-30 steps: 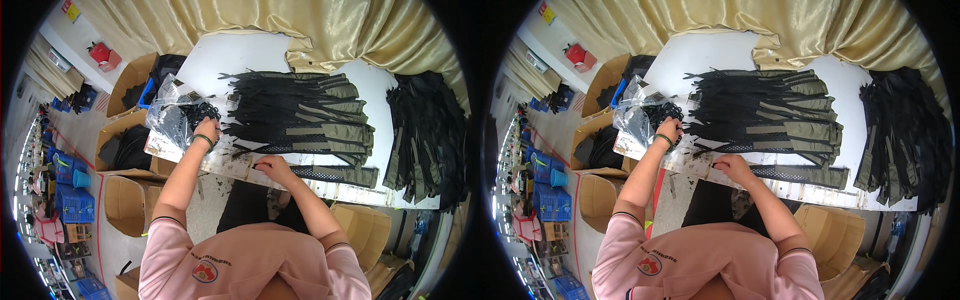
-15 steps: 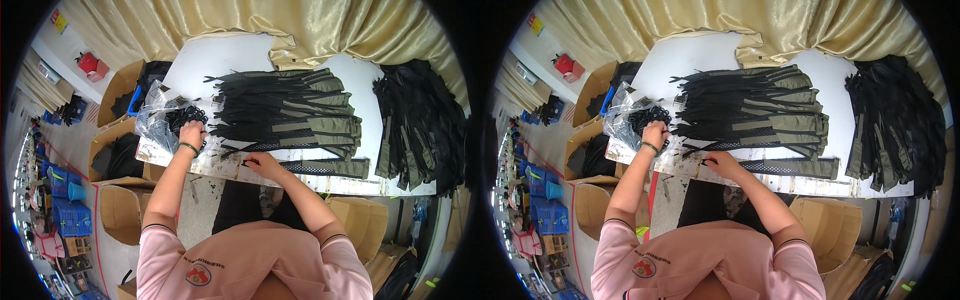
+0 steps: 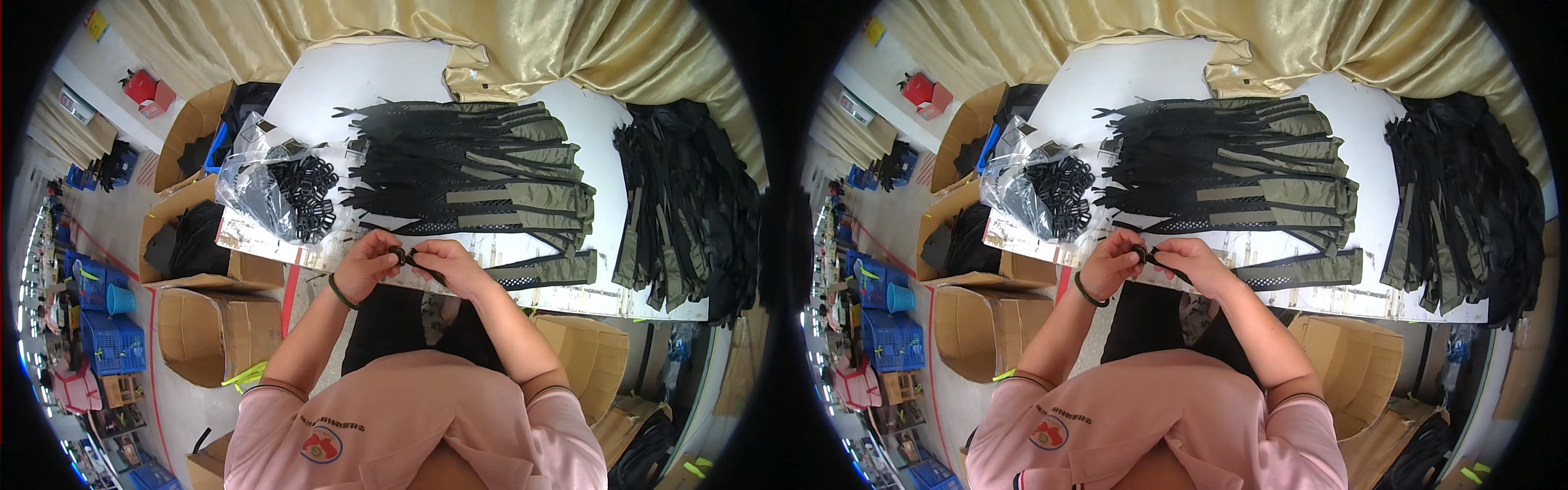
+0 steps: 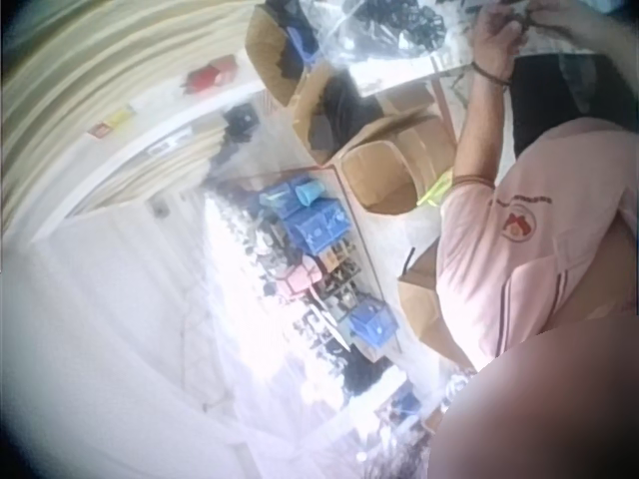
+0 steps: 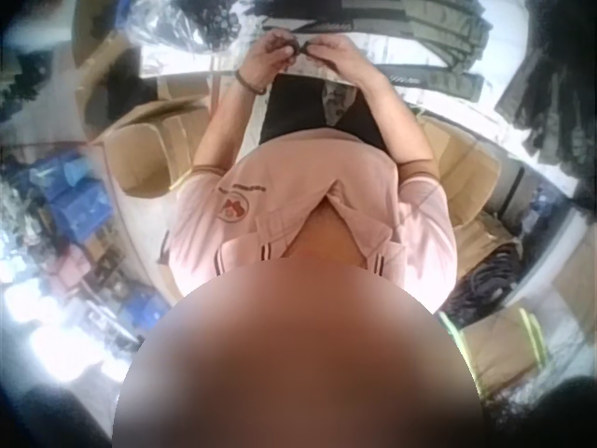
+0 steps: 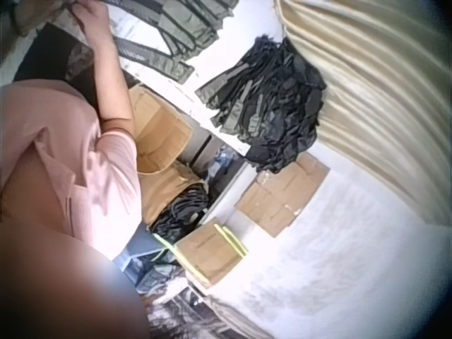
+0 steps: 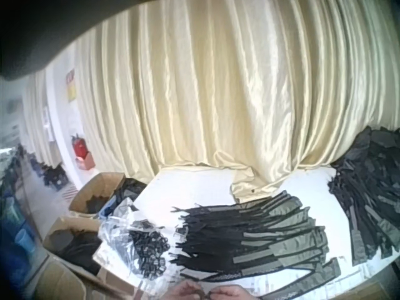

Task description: Attaching black plastic clips to strips of green and black mesh material at a workstation.

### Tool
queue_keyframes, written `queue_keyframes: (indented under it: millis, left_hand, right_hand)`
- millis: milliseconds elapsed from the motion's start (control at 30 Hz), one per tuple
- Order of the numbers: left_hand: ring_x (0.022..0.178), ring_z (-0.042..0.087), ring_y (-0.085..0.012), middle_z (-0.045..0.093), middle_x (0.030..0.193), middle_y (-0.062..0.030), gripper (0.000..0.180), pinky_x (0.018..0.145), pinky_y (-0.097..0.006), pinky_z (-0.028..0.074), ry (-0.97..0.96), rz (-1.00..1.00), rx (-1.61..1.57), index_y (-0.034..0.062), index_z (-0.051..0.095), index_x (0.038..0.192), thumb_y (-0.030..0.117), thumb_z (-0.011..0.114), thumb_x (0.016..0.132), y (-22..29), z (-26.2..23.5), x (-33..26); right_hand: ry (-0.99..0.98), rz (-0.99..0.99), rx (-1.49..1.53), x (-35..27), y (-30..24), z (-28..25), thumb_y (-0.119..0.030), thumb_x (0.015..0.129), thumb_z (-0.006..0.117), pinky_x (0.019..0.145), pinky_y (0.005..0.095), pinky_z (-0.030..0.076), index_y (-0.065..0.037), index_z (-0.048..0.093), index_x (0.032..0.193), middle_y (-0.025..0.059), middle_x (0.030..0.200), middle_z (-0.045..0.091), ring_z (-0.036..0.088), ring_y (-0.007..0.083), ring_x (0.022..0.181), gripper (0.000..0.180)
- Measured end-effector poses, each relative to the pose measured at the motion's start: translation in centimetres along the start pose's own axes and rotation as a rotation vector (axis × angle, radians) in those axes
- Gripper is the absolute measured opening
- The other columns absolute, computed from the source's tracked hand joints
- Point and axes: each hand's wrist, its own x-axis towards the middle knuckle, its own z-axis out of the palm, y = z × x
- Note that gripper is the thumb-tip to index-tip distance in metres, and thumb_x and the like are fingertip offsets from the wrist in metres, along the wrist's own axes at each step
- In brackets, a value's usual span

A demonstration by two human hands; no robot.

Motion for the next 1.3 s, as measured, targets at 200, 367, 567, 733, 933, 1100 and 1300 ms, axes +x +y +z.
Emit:
queue_keyframes:
  millis: [200, 367, 567, 733, 933, 1100, 1300]
  left_hand:
    - [0.080, 0.054, -0.0093, 0.057, 0.095, -0.0014, 0.025, 0.070, -0.023, 0.046, -0.006, -0.054, -0.013, 0.0042, 0.058, 0.112, 0.003, 0.058, 0.087, -0.4, -0.1, 0.1]
    - [0.080, 0.054, -0.0089, 0.058, 0.100, -0.0021, 0.026, 0.070, -0.023, 0.046, 0.003, -0.089, -0.004, 0.0045, 0.058, 0.114, 0.006, 0.057, 0.088, -0.8, -0.4, 0.0]
    - [0.087, 0.057, -0.0106, 0.059, 0.105, -0.0035, 0.026, 0.073, -0.024, 0.049, -0.009, -0.081, -0.108, 0.0043, 0.057, 0.115, 0.007, 0.056, 0.089, -1.6, -0.7, -0.1]
    - [0.081, 0.055, -0.0091, 0.061, 0.099, -0.0023, 0.026, 0.070, -0.023, 0.046, 0.036, -0.084, -0.066, 0.0052, 0.059, 0.115, 0.007, 0.056, 0.089, -2.1, -0.2, -0.2]
    - [0.090, 0.056, -0.0116, 0.060, 0.104, -0.0044, 0.027, 0.071, -0.025, 0.044, 0.014, -0.079, -0.131, 0.0035, 0.057, 0.117, 0.007, 0.053, 0.091, -2.3, -0.4, 0.2]
    - [0.088, 0.056, -0.0122, 0.059, 0.104, -0.0056, 0.027, 0.070, -0.025, 0.043, -0.001, -0.073, -0.194, 0.0021, 0.056, 0.118, 0.007, 0.052, 0.091, -2.4, 0.1, 0.3]
    - [0.090, 0.056, -0.0125, 0.059, 0.106, -0.0048, 0.032, 0.072, -0.026, 0.044, -0.063, -0.100, -0.189, 0.0035, 0.053, 0.120, 0.009, 0.056, 0.088, -1.7, 1.0, 0.4]
  right_hand:
    - [-0.083, -0.010, -0.140, -0.5, -0.4, 0.3, -0.008, 0.089, 0.057, 0.064, 0.0224, 0.044, 0.002, 0.062, 0.095, 0.0017, 0.078, 0.060, 0.053, 0.0079, 0.068, 0.013]
    - [-0.016, -0.046, -0.371, -1.0, -0.8, 1.2, -0.010, 0.089, 0.058, 0.064, 0.0225, 0.044, 0.001, 0.062, 0.094, 0.0016, 0.079, 0.060, 0.054, 0.0080, 0.068, 0.012]
    - [0.030, -0.360, -0.761, -1.3, -1.4, 1.9, -0.008, 0.084, 0.061, 0.065, 0.0265, 0.044, 0.001, 0.061, 0.095, 0.0063, 0.079, 0.060, 0.055, 0.0134, 0.071, 0.014]
    - [0.008, -0.166, -0.680, -1.4, -1.5, 2.0, -0.007, 0.083, 0.061, 0.065, 0.0275, 0.044, 0.001, 0.062, 0.091, 0.0081, 0.078, 0.061, 0.056, 0.0170, 0.070, 0.011]
    - [0.274, -0.355, -0.766, -1.5, -0.2, 3.1, -0.008, 0.086, 0.060, 0.053, 0.0255, 0.044, 0.001, 0.063, 0.090, 0.0064, 0.074, 0.061, 0.056, 0.0111, 0.062, 0.011]
    - [0.243, -0.166, -0.432, -1.5, -0.2, 2.6, -0.001, 0.084, 0.060, 0.057, 0.0233, 0.044, 0.001, 0.060, 0.090, 0.0048, 0.075, 0.061, 0.056, 0.0082, 0.065, 0.007]
    - [0.148, -0.282, -0.157, -1.3, -0.1, 2.0, 0.006, 0.081, 0.061, 0.064, 0.0201, 0.045, -0.004, 0.045, 0.100, 0.0014, 0.076, 0.057, 0.056, 0.0072, 0.070, 0.027]
